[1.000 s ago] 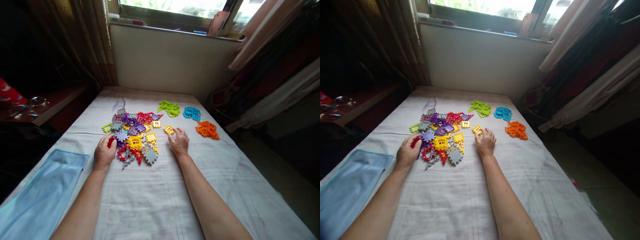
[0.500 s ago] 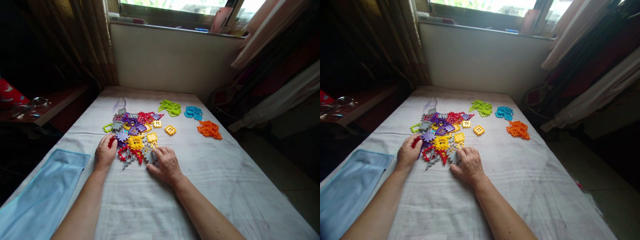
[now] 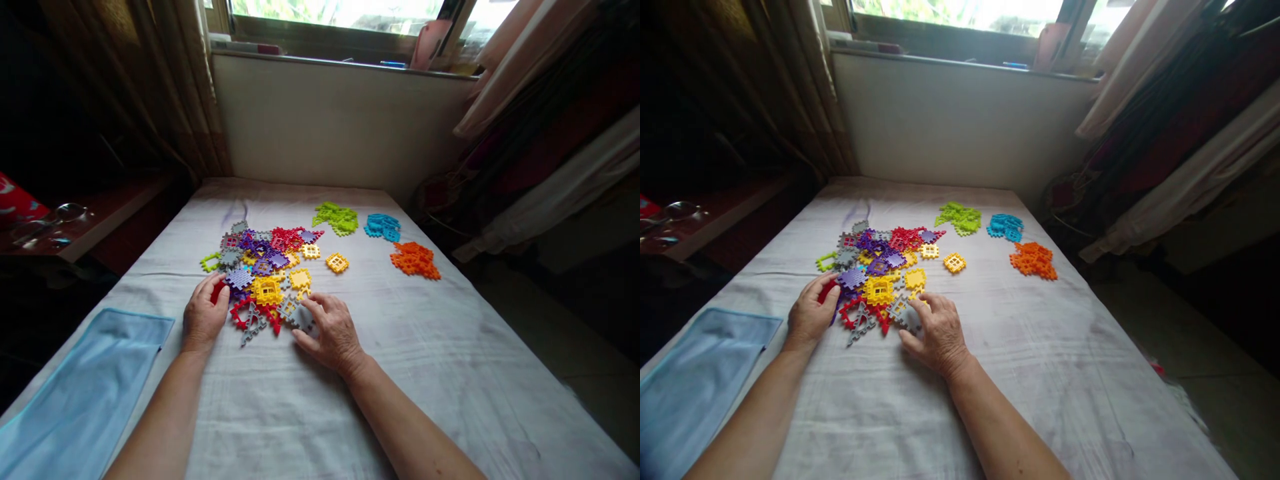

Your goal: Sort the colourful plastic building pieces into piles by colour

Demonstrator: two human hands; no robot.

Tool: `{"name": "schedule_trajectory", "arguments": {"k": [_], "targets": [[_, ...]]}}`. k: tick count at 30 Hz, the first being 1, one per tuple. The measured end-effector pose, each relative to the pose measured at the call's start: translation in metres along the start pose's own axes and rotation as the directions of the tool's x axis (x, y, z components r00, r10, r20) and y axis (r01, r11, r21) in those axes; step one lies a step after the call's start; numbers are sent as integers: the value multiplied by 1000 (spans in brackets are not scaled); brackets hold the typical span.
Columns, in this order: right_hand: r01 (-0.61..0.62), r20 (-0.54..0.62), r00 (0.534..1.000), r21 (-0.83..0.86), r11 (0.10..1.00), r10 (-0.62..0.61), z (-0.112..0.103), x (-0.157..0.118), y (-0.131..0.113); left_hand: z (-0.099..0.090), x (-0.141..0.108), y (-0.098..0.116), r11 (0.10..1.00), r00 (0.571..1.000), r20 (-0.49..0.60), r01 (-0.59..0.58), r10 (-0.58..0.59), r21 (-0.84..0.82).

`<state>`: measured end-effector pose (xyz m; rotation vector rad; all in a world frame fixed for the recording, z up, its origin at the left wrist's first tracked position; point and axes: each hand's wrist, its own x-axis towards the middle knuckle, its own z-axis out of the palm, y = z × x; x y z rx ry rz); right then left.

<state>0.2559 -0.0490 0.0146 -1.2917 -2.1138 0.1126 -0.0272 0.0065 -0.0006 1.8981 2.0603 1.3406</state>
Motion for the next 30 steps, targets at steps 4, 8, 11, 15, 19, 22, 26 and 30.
{"name": "schedule_trajectory", "arguments": {"k": [4, 8, 11, 15, 19, 22, 26, 30], "targets": [[-8, 45, 999, -10, 1000, 8, 0, 1, -1, 1, -1, -2, 1000, 1000, -7, -3, 3, 1], [-6, 26, 1000, 28, 1000, 6, 2, 1, -1, 1, -1, 0, 1000, 1000, -19, -13, 12, -8], [-19, 27, 999, 47, 999, 18, 3, 1, -1, 1, -1, 1, 1000, 1000, -24, -17, 16, -9], [-39, 31, 999, 18, 999, 38, 2, 1, -2, 1, -1, 1, 1000, 1000, -25, -11, 11, -7], [-27, 57, 998, 36, 999, 25, 3, 1, -1, 1, 0, -2, 1000, 1000, -20, -20, 19, -12], [-14, 15, 1000, 52, 999, 13, 5, -1, -1, 2, 0, -4, 1000, 999, -25, -29, 28, -6], [8, -80, 997, 78, 997, -2, 5, -1, 1, 2, 0, -5, 999, 999, -35, -39, 38, -9], [-44, -210, 976, 35, 998, 50, -3, 3, 21, 2, 0, -6, 999, 999, -30, -32, 32, -2]]}}
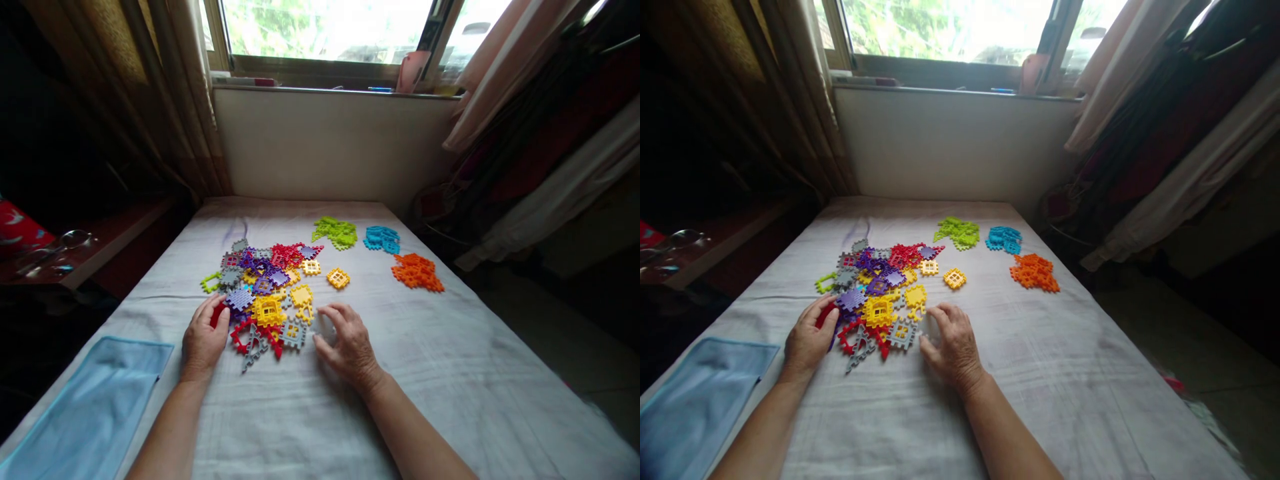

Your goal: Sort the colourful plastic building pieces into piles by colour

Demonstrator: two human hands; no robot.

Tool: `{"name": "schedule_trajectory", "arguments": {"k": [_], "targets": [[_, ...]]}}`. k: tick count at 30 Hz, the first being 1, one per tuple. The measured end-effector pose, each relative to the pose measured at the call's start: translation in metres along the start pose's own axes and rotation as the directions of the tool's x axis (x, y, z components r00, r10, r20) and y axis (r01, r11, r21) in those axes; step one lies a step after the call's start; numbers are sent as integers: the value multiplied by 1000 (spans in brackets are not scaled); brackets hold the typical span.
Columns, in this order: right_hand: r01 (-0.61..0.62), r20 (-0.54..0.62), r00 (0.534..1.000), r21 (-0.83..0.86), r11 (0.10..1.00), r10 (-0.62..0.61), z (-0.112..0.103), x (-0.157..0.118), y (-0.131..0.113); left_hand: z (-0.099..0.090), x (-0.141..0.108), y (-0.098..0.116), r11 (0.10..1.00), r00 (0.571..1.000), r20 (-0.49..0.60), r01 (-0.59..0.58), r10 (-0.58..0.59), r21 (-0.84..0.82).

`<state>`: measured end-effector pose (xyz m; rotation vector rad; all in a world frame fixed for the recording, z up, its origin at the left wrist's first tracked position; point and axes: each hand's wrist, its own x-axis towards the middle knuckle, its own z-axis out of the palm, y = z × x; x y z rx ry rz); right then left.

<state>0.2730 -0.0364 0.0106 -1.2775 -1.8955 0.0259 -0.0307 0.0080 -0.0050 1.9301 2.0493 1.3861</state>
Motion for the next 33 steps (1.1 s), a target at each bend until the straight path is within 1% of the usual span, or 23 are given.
{"name": "schedule_trajectory", "arguments": {"k": [3, 6, 8, 10, 13, 17, 21, 28, 33], "targets": [[-117, -136, 986, -118, 986, 101, -11, 3, 32, 0, 0, -1, 1000, 1000, -4, -2, 2, 5], [-287, -245, 942, -232, 929, 229, -23, 2, 66, 1, 0, -1, 1000, 1000, -3, -2, 2, 11], [-378, -279, 911, -272, 885, 303, -29, 0, 81, 1, 0, -2, 1000, 1000, 0, -1, 1, 16], [-435, -282, 890, -291, 852, 358, -33, -2, 90, 0, 0, -2, 1000, 1000, 1, -3, 3, 17], [-477, -258, 875, -309, 823, 410, -34, -3, 92, 0, 0, -1, 1000, 1000, 5, -4, 4, 15], [-510, -210, 860, -345, 788, 465, -34, -2, 87, -1, 0, 0, 1000, 1000, 7, -2, 2, 10], [-545, -180, 835, -396, 739, 520, -36, 0, 82, 0, 0, -1, 1000, 1000, 1, -6, 6, -3], [-574, -145, 803, -449, 684, 578, -40, 3, 73, 0, -1, 0, 1000, 1000, 8, 8, -8, 2], [-588, -127, 784, -467, 661, 608, -41, 3, 71, -1, 0, 3, 1000, 1000, 21, 19, -20, 18]]}}
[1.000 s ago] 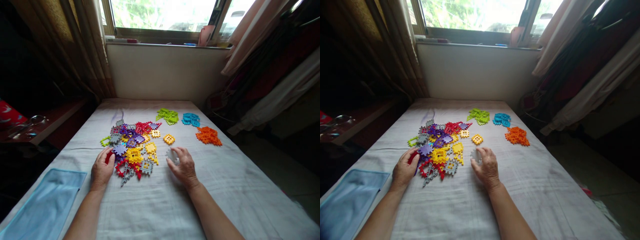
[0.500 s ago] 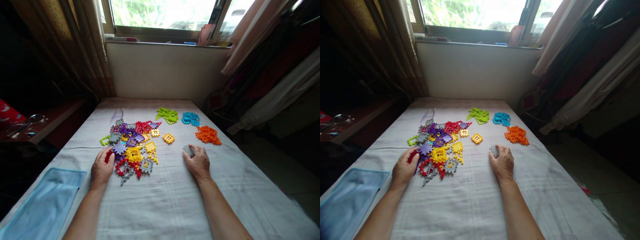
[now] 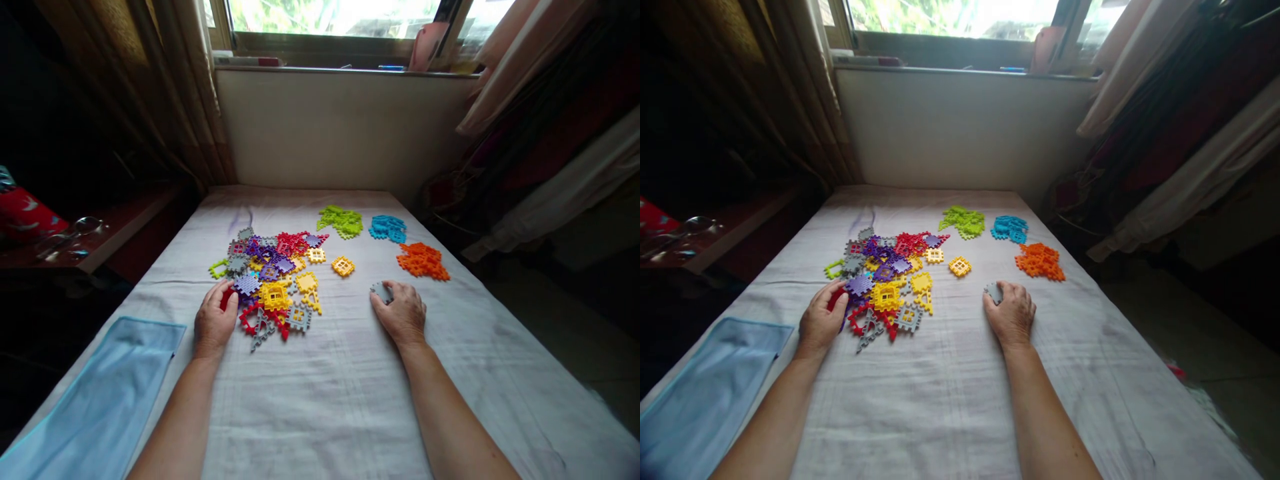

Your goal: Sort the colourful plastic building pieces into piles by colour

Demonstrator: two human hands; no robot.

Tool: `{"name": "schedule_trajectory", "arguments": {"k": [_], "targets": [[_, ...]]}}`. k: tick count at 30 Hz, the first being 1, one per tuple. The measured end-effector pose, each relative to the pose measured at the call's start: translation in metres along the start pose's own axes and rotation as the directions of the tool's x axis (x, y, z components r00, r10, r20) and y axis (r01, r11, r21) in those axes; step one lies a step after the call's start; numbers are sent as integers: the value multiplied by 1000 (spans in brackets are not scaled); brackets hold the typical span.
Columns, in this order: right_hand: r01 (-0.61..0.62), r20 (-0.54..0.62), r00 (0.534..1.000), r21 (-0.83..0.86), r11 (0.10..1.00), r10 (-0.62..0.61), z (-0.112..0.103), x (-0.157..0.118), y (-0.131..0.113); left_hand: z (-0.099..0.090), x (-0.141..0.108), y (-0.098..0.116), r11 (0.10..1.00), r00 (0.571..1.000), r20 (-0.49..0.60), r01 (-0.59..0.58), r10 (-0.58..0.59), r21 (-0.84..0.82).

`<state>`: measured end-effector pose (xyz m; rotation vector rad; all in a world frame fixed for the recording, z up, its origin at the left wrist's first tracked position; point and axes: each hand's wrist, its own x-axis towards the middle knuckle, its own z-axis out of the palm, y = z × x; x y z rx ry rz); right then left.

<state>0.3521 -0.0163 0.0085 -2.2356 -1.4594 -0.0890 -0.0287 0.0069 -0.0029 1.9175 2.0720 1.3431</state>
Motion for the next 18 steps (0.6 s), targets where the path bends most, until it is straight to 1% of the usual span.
{"name": "schedule_trajectory", "arguments": {"k": [5, 9, 18], "targets": [[1, -5, 1000, -6, 1000, -1, 0, 0, 0, 0, 0, 1, 1000, 1000, 8, 12, -12, 6], [10, -33, 999, 2, 1000, -10, 1, 0, 0, 0, -1, 1, 1000, 1000, 4, 12, -12, -2], [15, -61, 998, 33, 999, -13, 4, -1, 3, -1, 0, 3, 1000, 999, 32, 30, -30, -9]]}}
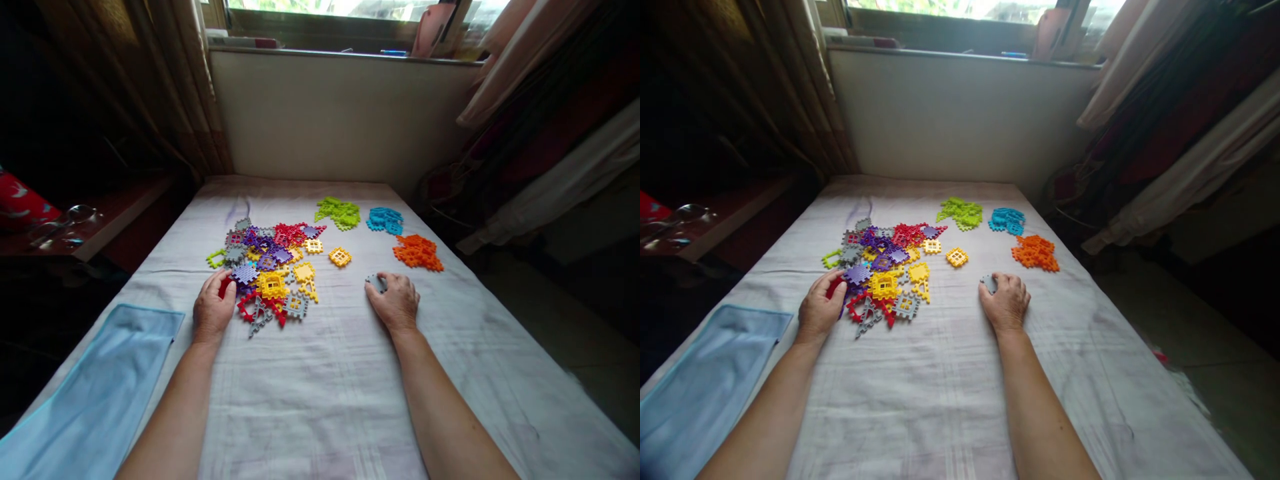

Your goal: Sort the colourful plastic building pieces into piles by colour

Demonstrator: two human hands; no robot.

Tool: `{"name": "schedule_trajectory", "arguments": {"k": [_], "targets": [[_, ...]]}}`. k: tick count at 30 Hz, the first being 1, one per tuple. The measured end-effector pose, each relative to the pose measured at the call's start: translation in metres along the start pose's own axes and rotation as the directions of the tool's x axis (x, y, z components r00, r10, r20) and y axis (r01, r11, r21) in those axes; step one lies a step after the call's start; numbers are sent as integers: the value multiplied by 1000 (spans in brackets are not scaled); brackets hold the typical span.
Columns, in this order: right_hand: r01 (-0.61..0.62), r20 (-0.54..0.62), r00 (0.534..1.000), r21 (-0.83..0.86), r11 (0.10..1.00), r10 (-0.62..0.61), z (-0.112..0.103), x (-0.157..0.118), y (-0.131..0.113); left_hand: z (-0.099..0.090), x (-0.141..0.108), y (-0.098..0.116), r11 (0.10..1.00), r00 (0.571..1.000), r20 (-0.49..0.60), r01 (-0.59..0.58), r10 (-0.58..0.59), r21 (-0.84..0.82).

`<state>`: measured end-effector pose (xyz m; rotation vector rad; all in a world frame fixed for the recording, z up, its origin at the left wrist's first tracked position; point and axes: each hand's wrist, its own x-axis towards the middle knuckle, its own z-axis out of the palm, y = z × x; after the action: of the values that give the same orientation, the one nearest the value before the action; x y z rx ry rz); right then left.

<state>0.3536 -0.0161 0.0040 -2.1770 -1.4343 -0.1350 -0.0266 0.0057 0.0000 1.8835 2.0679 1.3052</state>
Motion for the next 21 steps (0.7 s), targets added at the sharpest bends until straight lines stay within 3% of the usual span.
{"name": "schedule_trajectory", "arguments": {"k": [3, 8, 15, 18, 21], "targets": [[42, -34, 999, 30, 999, -41, -2, -1, -3, 0, 0, 0, 1000, 1000, 12, -5, 5, 0], [298, -58, 954, 166, 940, -293, -4, -13, -27, 0, 0, 0, 1000, 1000, 17, -3, 3, 9], [591, -7, 779, 345, 729, -627, -3, -47, -71, -1, 0, 1, 1000, 999, 36, -6, 6, 10], [646, 41, 702, 382, 661, -711, -2, -53, -80, 0, 0, 1, 1000, 1000, 31, -7, 6, 20], [665, 96, 657, 392, 635, -748, -1, -54, -83, 0, 0, 2, 1000, 1000, 27, -12, 11, 27]]}}
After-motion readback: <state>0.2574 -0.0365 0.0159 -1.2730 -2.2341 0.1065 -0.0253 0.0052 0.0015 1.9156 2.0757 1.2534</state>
